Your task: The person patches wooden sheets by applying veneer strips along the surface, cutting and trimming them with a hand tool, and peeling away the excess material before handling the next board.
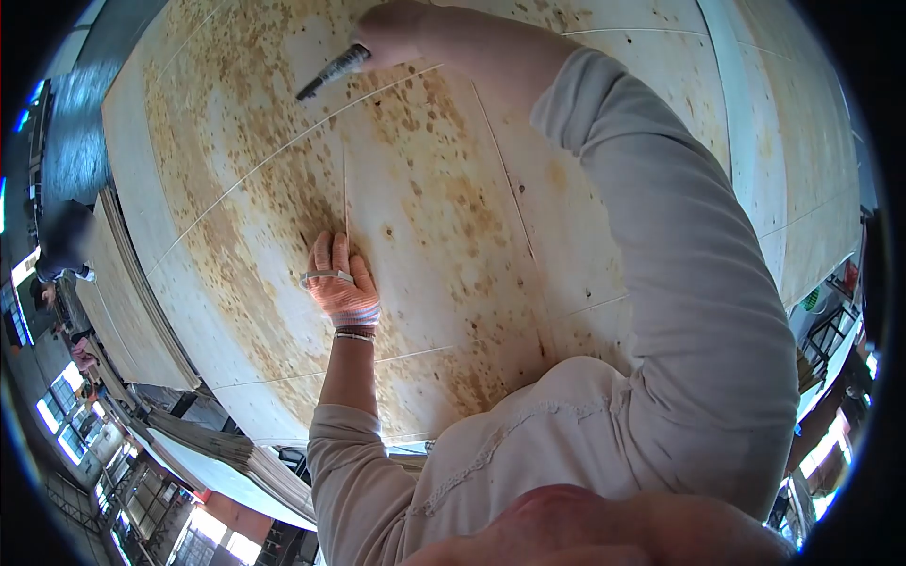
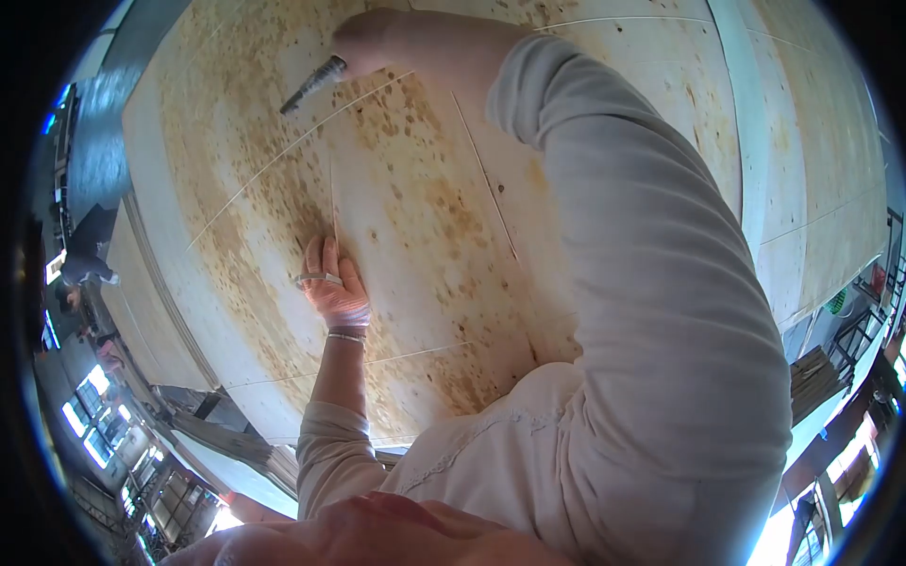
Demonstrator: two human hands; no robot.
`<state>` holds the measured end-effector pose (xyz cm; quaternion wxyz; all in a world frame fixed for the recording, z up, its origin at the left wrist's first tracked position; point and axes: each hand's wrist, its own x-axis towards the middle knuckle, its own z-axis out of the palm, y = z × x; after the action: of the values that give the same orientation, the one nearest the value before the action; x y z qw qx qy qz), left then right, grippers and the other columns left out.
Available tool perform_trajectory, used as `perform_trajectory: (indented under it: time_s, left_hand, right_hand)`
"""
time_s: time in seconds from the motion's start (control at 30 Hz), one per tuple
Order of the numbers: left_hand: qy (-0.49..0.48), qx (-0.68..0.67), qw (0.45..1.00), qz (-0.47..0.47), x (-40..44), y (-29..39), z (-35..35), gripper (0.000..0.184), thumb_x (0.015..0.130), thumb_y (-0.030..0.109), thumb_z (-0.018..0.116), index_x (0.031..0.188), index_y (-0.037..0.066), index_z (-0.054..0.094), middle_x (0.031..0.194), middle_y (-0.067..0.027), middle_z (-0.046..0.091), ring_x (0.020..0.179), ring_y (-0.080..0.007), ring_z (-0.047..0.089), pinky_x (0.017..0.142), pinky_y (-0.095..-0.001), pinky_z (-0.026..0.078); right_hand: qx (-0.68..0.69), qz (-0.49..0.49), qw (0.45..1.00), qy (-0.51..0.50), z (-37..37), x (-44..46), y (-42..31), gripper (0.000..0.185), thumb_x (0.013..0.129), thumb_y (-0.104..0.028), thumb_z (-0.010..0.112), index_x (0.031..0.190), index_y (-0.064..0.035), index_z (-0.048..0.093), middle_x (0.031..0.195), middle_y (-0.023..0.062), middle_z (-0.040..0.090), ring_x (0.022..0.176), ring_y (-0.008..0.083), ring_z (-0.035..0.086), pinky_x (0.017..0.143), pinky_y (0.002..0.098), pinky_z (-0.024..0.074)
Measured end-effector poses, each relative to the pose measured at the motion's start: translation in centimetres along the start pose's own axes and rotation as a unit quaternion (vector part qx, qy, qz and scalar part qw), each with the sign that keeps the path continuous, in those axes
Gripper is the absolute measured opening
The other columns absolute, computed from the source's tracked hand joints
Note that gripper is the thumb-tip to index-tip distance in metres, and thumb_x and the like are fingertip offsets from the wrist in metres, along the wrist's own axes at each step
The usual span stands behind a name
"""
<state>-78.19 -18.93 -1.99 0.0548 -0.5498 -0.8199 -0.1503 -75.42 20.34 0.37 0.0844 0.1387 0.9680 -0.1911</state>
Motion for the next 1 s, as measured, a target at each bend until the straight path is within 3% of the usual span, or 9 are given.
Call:
perform_trajectory:
  time_s: [0.1,0.2,0.23,0.37,0.47,0.57,0.83,1.0]
  left_hand:
    - [0.002,-0.007,1.000,-0.003,-0.3,0.0,0.0,0.035,0.083,0.016,0.058,0.115,0.003,0.065,0.125,-0.0209,0.057,0.109,-0.0419,0.055,0.092,-0.0515,0.045]
    - [0.001,-0.007,1.000,0.000,0.1,0.0,0.1,0.034,0.083,0.016,0.057,0.114,0.003,0.065,0.125,-0.0210,0.057,0.109,-0.0421,0.056,0.092,-0.0516,0.045]
    - [-0.003,-0.004,1.000,0.000,0.0,0.0,-0.1,0.034,0.084,0.016,0.057,0.114,0.003,0.065,0.125,-0.0211,0.057,0.109,-0.0422,0.056,0.091,-0.0516,0.045]
    - [-0.004,-0.009,1.000,0.010,0.2,-0.1,0.0,0.033,0.089,0.014,0.055,0.117,0.000,0.063,0.124,-0.0235,0.057,0.108,-0.0439,0.056,0.092,-0.0520,0.045]
    - [-0.016,-0.012,1.000,0.008,0.1,-0.2,0.0,0.033,0.090,0.015,0.054,0.117,0.000,0.064,0.125,-0.0238,0.057,0.108,-0.0441,0.055,0.092,-0.0524,0.045]
    - [-0.024,-0.009,1.000,0.000,0.2,0.0,-0.4,0.033,0.089,0.016,0.054,0.116,0.000,0.064,0.126,-0.0238,0.056,0.108,-0.0441,0.055,0.092,-0.0527,0.045]
    - [-0.012,0.003,1.000,-0.009,0.2,0.1,-0.1,0.035,0.082,0.016,0.058,0.113,0.000,0.065,0.122,-0.0225,0.058,0.107,-0.0429,0.056,0.091,-0.0519,0.045]
    - [-0.020,-0.014,1.000,-0.005,0.1,-0.2,-0.1,0.034,0.089,0.018,0.055,0.116,-0.001,0.064,0.128,-0.0225,0.056,0.109,-0.0433,0.054,0.093,-0.0520,0.043]
  right_hand:
    - [0.003,0.063,0.993,0.097,0.7,-1.2,-2.0,0.024,0.087,-0.034,0.062,0.101,-0.0154,0.065,0.089,0.0094,0.067,0.085,0.0293,0.067,0.074,0.0432,0.0548]
    - [-0.027,0.020,0.983,0.182,3.9,-1.3,-3.3,0.021,0.086,-0.030,0.062,0.103,-0.0167,0.066,0.087,0.0086,0.066,0.085,0.0285,0.067,0.072,0.0422,0.0550]
    - [-0.027,0.030,0.987,0.159,4.2,-1.0,-3.2,0.021,0.085,-0.027,0.062,0.103,-0.0176,0.066,0.088,0.0081,0.065,0.087,0.0282,0.067,0.071,0.0420,0.0554]
    - [0.002,0.072,0.968,0.240,2.7,0.8,0.3,0.020,0.085,-0.027,0.063,0.101,-0.0160,0.065,0.096,0.0065,0.065,0.086,0.0265,0.067,0.071,0.0407,0.0555]
    - [0.069,0.104,0.991,0.054,-1.8,-1.7,-0.7,0.026,0.085,-0.024,0.060,0.102,-0.0056,0.068,0.093,0.0182,0.068,0.088,0.0335,0.066,0.077,0.0448,0.0520]
    - [0.044,0.024,0.996,0.075,-1.6,-1.1,0.4,0.021,0.085,-0.021,0.062,0.097,-0.0054,0.069,0.085,0.0177,0.069,0.083,0.0320,0.067,0.075,0.0422,0.0519]
    - [0.100,0.076,0.992,-0.018,-5.3,-1.0,-0.6,0.027,0.090,-0.026,0.061,0.097,-0.0007,0.068,0.086,0.0186,0.065,0.080,0.0298,0.063,0.074,0.0418,0.0501]
    - [0.050,0.128,0.991,-0.003,-3.5,0.1,-2.3,0.024,0.088,-0.021,0.063,0.096,0.0011,0.067,0.086,0.0183,0.065,0.081,0.0314,0.063,0.076,0.0418,0.0502]
